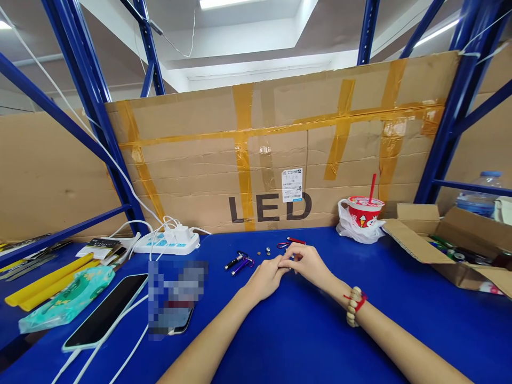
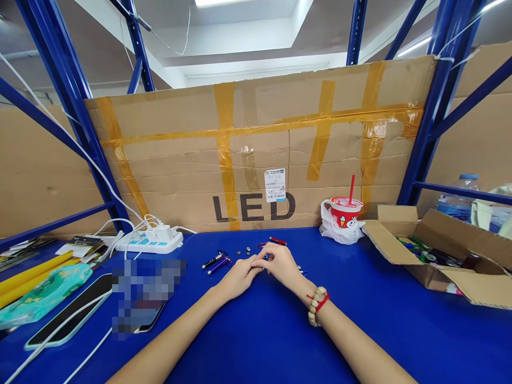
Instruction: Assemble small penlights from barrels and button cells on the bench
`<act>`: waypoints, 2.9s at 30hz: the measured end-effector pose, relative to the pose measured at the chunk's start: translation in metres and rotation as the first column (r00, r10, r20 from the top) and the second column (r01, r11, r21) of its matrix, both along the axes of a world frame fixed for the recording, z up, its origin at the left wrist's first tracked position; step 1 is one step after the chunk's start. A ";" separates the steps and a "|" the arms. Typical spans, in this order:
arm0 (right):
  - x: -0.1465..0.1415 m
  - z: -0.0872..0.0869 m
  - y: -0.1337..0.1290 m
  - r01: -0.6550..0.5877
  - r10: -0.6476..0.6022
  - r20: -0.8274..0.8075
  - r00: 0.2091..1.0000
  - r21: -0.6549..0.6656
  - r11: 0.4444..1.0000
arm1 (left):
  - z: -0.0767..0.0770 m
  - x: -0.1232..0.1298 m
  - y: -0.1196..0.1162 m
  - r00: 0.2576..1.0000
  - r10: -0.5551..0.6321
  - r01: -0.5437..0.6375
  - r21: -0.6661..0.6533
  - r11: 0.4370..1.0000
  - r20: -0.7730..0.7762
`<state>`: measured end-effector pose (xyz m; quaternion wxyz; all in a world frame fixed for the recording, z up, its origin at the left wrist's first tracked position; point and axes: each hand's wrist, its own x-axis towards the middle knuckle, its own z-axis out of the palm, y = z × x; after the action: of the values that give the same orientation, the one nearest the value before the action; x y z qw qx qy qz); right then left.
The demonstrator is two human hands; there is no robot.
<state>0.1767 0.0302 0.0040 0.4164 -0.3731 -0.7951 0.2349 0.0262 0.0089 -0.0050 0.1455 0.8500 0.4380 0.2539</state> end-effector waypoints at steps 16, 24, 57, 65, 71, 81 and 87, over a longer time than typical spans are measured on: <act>0.000 -0.009 0.009 0.069 -0.084 -0.079 0.993 -0.179 0.981 | -0.008 0.001 0.011 0.963 0.245 -0.246 -0.003 0.969 0.114; 0.015 -0.005 0.012 0.321 -0.338 0.133 0.932 0.135 0.937 | -0.001 -0.002 0.008 0.897 0.381 -0.399 0.037 0.916 0.226; 0.014 -0.006 0.010 0.232 -0.307 0.523 0.795 0.204 0.951 | 0.005 -0.004 0.006 0.742 0.536 -0.577 -0.023 0.816 0.402; 0.014 -0.009 0.012 0.230 -0.277 0.447 0.850 0.156 0.961 | 0.004 -0.004 0.005 0.794 0.494 -0.543 0.046 0.839 0.355; 0.012 -0.010 0.013 0.228 -0.258 0.410 0.875 0.121 0.966 | 0.004 -0.005 0.005 0.781 0.511 -0.554 0.020 0.832 0.360; -0.007 0.005 -0.009 -0.235 0.243 0.117 0.963 -0.077 0.969 | 0.002 -0.007 0.012 0.757 0.544 -0.586 0.007 0.811 0.363; -0.018 0.001 -0.021 -0.313 0.331 0.125 0.935 -0.146 0.939 | 0.002 -0.007 0.013 0.764 0.543 -0.577 -0.006 0.817 0.349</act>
<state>0.1583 0.0096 0.0054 0.2882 -0.2792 -0.8580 0.3206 0.0196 0.0218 -0.0030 0.0920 0.6307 0.6268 0.4483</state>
